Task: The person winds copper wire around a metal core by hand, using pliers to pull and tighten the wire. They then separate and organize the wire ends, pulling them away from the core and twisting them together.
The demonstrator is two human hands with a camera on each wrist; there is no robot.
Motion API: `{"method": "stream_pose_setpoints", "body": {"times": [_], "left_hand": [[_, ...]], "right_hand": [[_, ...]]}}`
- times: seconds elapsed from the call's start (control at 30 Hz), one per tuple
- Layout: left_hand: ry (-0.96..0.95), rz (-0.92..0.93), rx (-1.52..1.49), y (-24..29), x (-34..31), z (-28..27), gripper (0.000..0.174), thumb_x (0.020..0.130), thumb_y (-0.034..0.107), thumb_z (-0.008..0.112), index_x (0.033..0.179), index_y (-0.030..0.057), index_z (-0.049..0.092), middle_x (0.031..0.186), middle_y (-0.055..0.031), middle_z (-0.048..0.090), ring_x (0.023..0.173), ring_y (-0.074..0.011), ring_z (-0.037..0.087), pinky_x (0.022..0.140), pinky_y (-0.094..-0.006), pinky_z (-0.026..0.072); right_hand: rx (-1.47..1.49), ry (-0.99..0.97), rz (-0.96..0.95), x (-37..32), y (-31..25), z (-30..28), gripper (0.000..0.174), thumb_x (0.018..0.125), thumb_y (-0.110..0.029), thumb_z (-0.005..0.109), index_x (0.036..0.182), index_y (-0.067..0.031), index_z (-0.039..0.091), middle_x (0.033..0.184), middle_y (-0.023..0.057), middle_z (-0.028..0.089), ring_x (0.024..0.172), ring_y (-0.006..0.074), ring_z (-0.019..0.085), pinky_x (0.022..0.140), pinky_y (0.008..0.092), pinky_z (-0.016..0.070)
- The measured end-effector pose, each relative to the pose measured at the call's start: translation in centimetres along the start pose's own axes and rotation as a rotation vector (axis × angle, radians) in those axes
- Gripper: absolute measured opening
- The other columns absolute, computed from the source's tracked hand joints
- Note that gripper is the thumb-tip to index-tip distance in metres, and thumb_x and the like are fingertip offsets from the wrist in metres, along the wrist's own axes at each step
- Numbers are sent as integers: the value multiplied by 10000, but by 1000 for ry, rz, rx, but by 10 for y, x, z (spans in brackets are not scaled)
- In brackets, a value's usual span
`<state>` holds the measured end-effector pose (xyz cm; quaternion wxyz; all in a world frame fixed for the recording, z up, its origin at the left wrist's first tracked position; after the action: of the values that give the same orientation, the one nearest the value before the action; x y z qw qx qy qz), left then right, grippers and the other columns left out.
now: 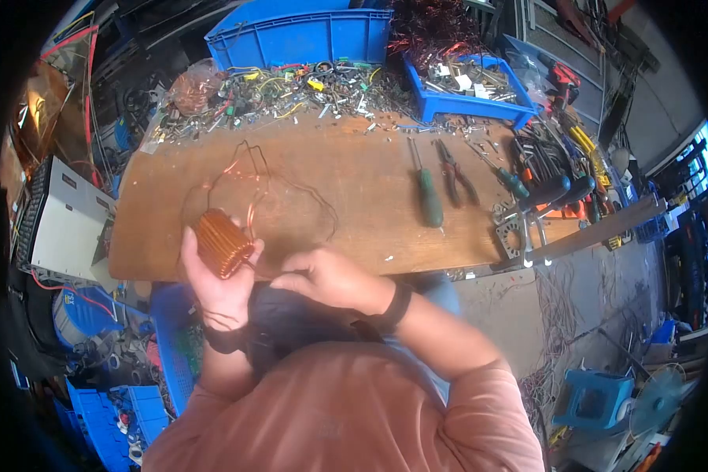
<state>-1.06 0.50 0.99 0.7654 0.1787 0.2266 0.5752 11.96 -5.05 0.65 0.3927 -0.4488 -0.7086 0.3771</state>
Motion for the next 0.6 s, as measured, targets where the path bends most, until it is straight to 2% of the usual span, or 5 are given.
{"method": "stream_pose_setpoints", "body": {"times": [0.1,0.23,0.5,0.53,0.6], "left_hand": [[-6,-61,-72,4,5,-5,460,903,498,519,1086,85,603,947,-102,633,854,-246,597,681,-395,480],[68,-71,-44,16,3,-8,478,903,501,527,1081,64,603,910,-108,641,798,-239,607,657,-391,491],[-58,-53,-127,15,9,-2,564,901,525,525,1173,32,557,965,-137,624,833,-242,602,669,-382,489],[-66,-30,-135,14,10,-4,581,902,529,522,1198,31,544,992,-141,616,857,-246,597,679,-380,489],[-212,-61,-205,3,8,3,610,899,538,519,1243,34,511,1052,-143,590,920,-259,579,717,-392,492]], "right_hand": [[-206,-46,-28,-3,-12,-6,271,823,-275,716,906,-20,680,831,190,653,767,347,625,703,411,499],[-334,25,-316,-12,-20,-39,243,795,-279,729,883,-58,677,892,108,644,926,322,576,845,420,436],[61,-150,-145,-17,-7,-26,132,797,-169,739,826,-55,677,769,86,625,775,285,579,707,382,447],[-39,-55,-223,-15,-18,-30,171,807,-225,725,809,-61,679,757,108,612,700,310,594,619,386,465],[-128,14,-202,-10,-21,-23,153,805,-213,724,815,-65,685,758,108,616,705,313,597,615,400,468]]}}
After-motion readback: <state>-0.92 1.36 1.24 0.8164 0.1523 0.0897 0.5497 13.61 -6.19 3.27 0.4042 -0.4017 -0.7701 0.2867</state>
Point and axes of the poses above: each hand's wrist, its own x-axis towards the middle knuckle, its own z-axis out of the palm, y = z × x, the point moved 8 cm from there along x, towards the middle knuckle
